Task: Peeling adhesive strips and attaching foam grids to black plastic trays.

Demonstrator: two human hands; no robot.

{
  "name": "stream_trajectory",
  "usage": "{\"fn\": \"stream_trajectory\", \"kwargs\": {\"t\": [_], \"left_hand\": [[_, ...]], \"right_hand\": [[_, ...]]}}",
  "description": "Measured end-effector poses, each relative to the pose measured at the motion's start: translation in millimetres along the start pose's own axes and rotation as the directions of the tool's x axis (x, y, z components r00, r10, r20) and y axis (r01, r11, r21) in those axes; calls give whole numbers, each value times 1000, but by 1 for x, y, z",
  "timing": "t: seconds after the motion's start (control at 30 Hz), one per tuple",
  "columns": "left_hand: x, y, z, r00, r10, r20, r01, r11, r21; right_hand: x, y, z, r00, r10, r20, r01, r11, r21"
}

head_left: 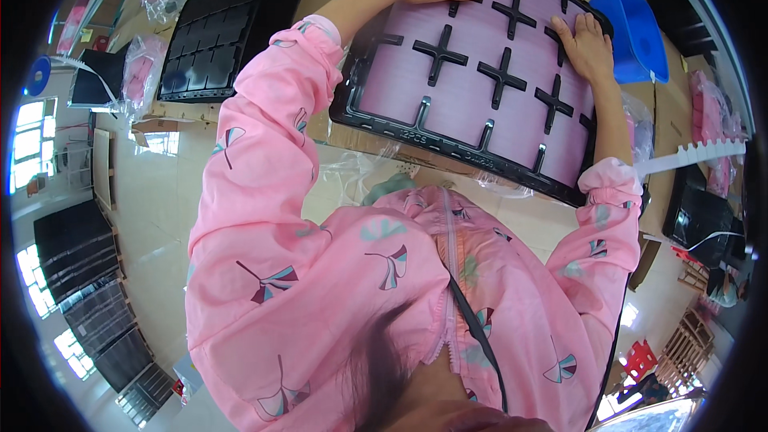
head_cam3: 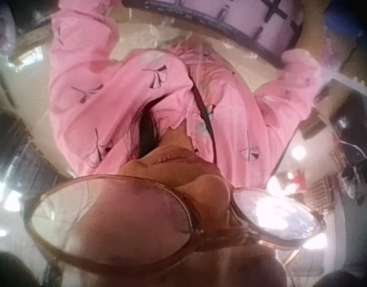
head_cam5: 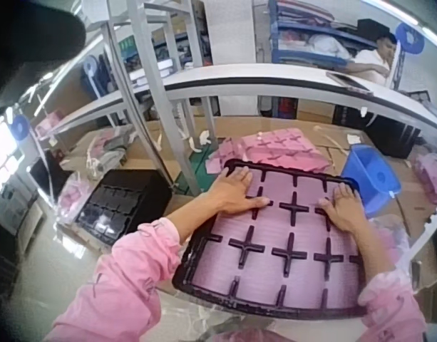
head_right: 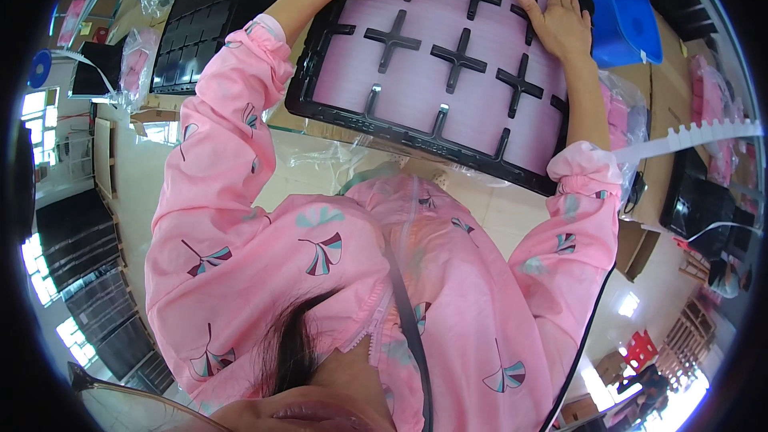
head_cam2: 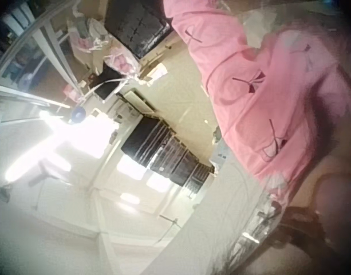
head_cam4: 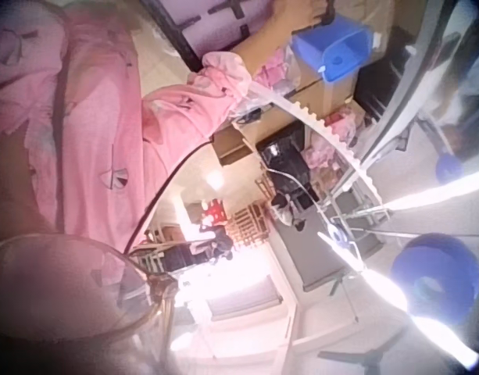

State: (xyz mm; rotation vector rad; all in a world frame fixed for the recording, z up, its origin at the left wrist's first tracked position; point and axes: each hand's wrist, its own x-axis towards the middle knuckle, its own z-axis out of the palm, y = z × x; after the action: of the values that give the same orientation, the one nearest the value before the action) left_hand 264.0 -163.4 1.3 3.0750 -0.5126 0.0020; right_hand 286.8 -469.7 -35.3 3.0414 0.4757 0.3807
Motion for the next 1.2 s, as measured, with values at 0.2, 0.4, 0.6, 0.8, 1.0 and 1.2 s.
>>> {"fn": "stream_trajectory", "kwargs": {"t": [0.2,0.4,0.6,0.8,1.0,1.2], "left_hand": [[-18,3,-13,998,-11,60,9,1000,26],[-51,0,0,995,78,-67,-75,996,39],[-172,42,-6,962,273,-12,-273,961,-38],[-214,57,-4,963,270,-12,-270,961,-55],[-214,63,-9,948,309,-81,-311,950,-23],[-221,60,-21,938,340,-68,-345,936,-71]], "right_hand": [[-18,3,-16,995,6,101,-11,998,54],[-45,1,-33,996,7,84,-25,977,211],[-177,-18,-74,981,-194,-5,182,912,367],[-224,-30,-87,941,-333,50,304,905,299],[-219,-34,-92,919,-393,4,363,852,378],[-228,-20,-98,918,-395,25,356,851,386]]}}
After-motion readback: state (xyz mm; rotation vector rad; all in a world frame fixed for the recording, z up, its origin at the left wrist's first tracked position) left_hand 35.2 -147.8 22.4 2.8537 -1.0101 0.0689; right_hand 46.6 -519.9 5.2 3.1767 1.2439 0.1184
